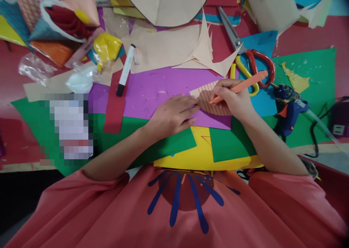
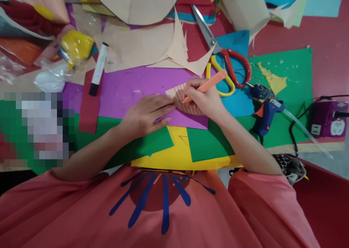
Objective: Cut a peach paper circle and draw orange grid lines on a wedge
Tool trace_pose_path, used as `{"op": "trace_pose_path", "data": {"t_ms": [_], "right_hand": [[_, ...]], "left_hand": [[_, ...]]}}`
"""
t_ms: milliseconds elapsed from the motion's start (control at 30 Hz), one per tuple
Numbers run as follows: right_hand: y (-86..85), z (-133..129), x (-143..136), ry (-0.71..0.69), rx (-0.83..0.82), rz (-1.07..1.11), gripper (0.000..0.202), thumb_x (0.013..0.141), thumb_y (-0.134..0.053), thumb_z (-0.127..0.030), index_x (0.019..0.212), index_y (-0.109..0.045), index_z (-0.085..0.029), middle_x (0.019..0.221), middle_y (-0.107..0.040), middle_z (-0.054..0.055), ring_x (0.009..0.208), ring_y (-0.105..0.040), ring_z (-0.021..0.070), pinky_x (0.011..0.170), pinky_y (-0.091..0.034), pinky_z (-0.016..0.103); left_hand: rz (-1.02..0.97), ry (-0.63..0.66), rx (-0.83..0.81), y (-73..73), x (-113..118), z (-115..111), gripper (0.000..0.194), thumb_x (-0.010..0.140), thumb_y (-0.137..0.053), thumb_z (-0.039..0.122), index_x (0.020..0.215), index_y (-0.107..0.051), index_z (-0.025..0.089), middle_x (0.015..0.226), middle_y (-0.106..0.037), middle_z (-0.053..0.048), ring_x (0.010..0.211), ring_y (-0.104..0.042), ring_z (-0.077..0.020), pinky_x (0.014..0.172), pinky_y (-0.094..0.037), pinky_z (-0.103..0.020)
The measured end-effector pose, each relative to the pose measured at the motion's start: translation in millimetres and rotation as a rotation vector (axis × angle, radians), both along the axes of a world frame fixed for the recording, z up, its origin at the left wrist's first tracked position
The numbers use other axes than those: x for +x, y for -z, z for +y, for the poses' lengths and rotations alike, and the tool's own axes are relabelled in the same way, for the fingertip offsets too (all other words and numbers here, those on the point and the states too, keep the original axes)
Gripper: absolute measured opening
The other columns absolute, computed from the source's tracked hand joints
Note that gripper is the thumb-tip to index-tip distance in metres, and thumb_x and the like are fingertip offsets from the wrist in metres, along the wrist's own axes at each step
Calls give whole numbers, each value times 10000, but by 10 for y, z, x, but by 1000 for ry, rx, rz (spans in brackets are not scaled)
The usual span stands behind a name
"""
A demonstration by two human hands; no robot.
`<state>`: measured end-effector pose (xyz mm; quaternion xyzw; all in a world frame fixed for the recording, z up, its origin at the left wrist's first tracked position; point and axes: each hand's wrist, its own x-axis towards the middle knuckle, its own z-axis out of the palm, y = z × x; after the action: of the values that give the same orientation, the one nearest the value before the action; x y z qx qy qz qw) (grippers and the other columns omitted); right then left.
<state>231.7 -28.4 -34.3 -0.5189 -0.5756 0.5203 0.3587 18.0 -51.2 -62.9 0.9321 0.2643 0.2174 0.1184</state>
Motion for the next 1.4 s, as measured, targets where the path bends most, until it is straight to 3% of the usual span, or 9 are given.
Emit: {"op": "trace_pose_path", "data": {"t_ms": [133, 333, 600, 900, 1100, 1267, 1400], "right_hand": [[-20, -37, -1, 59, -34, 29, 237, 834, -589, -241, 601, -557, -209, 512, -576, -27, 418, -495, 92, 407, -395, 233], [23, -77, -49, 27, 66, -90, 220, 838, -636, -287, 655, -555, -196, 537, -559, -30, 501, -520, 100, 483, -406, 246], [57, -61, -93, 1, 154, -211, 298, 864, -557, -179, 586, -458, -217, 533, -488, -42, 498, -445, 99, 514, -369, 275], [50, -57, -98, -5, 139, -248, 297, 861, -551, -177, 585, -453, -229, 533, -492, -33, 509, -445, 110, 519, -370, 288], [65, -55, -101, -15, 97, -252, 302, 783, -569, -101, 549, -421, -223, 536, -495, -35, 541, -476, 117, 515, -373, 274], [56, -43, -82, -18, 159, -250, 307, 849, -557, -194, 571, -434, -241, 557, -505, -23, 537, -462, 136, 526, -378, 301], [45, -50, -91, -20, 148, -255, 318, 835, -570, -179, 559, -423, -240, 552, -497, -21, 534, -447, 132, 519, -369, 299]], "left_hand": [[56, 86, -33, -17, 17, -38, 331, 983, -466, 301, 1223, -613, 128, 1217, -679, -145, 1178, -615, -248, 1006, -491, -420], [64, 162, 13, -72, 63, -66, 334, 987, -457, 282, 1209, -615, 90, 1164, -701, -149, 1134, -636, -251, 953, -508, -394], [73, 142, -29, -65, 65, -59, 330, 994, -441, 290, 1207, -623, 116, 1163, -705, -136, 1140, -633, -231, 961, -503, -380], [26, 139, -16, -61, 73, -58, 325, 999, -434, 286, 1167, -638, 97, 1156, -707, -143, 1118, -645, -233, 944, -508, -376], [4, 136, -30, -63, 76, -59, 311, 985, -467, 277, 1166, -636, 90, 1124, -716, -143, 1093, -654, -243, 931, -514, -389], [43, 132, -10, -63, 72, -57, 314, 994, -442, 278, 1177, -633, 111, 1156, -708, -136, 1120, -643, -225, 946, -511, -372], [29, 133, 13, -76, 79, -56, 311, 997, -435, 272, 1153, -638, 95, 1126, -717, -136, 1100, -652, -225, 928, -517, -367]]}}
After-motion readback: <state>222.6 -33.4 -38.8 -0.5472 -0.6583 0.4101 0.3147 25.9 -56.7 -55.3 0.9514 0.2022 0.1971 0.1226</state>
